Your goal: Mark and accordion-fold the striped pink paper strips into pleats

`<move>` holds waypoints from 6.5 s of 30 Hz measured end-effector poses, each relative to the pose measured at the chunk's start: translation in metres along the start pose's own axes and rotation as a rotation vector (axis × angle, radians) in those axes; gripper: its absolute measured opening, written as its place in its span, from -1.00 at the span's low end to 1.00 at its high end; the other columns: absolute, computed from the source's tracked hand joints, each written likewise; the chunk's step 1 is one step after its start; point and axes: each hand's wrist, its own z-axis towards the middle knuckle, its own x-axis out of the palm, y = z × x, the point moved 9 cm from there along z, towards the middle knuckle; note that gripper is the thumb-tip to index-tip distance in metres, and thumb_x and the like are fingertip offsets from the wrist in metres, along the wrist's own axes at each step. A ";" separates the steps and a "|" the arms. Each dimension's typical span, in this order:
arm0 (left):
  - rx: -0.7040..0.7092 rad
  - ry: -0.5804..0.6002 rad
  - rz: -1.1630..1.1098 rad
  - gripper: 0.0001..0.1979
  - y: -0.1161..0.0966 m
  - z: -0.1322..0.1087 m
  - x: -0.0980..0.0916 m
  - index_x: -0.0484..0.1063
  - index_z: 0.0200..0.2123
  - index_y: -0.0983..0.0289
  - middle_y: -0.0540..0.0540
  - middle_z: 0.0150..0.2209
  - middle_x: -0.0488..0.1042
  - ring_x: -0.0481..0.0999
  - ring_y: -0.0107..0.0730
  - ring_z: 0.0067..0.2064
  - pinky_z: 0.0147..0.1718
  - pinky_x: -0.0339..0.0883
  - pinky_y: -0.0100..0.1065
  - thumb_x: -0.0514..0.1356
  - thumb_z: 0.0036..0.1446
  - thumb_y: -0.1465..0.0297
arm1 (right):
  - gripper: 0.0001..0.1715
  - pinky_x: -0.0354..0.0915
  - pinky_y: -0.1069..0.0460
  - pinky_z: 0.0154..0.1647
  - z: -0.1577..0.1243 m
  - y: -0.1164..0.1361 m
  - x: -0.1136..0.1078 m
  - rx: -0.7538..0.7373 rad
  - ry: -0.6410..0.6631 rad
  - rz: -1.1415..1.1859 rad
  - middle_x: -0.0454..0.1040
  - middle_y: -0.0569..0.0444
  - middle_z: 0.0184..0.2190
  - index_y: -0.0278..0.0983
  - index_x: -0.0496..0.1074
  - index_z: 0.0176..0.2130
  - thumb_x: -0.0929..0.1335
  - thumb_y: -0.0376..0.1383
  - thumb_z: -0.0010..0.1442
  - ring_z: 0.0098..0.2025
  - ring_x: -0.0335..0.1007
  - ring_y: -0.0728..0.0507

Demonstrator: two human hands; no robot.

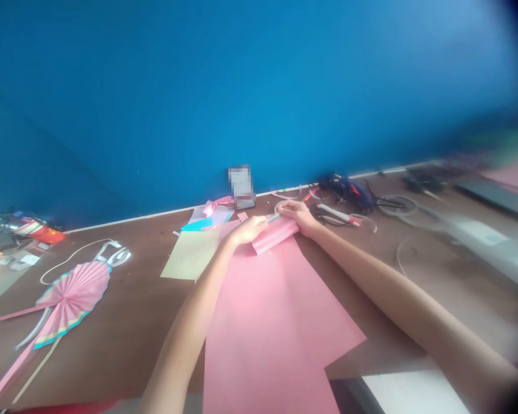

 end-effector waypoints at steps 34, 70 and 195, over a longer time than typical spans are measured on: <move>0.031 -0.249 -0.120 -0.65 -0.001 -0.009 -0.041 0.40 -0.07 0.26 0.14 -0.12 0.50 0.46 -0.28 -0.09 -0.10 0.30 -0.33 0.12 0.19 0.16 | -0.62 0.19 0.08 -0.45 0.003 -0.002 -0.020 0.024 -0.181 0.164 0.45 0.14 -0.47 -0.27 0.45 -0.41 0.54 -0.13 -0.19 -0.46 0.29 0.00; 0.012 -0.527 -0.477 -0.69 0.063 -0.009 -0.051 0.54 -0.20 0.27 0.04 -0.36 0.51 0.44 -0.40 -0.32 -0.33 0.26 -0.42 0.34 -0.06 0.31 | -0.72 0.25 0.05 -0.26 0.002 0.005 -0.002 -0.064 -0.049 -0.057 0.51 0.09 -0.39 -0.29 0.51 -0.39 0.51 -0.15 -0.08 -0.34 0.37 -0.04; 0.116 -0.020 -0.110 -0.68 0.011 -0.008 -0.012 0.55 -0.17 0.30 0.08 -0.28 0.55 0.48 -0.36 -0.28 -0.29 0.31 -0.37 0.28 -0.04 0.33 | -0.53 -0.06 0.08 -0.50 -0.021 0.010 0.056 0.092 0.642 -0.686 0.25 0.19 -0.58 -0.36 0.53 -0.28 0.39 -0.01 0.03 -0.53 0.05 0.05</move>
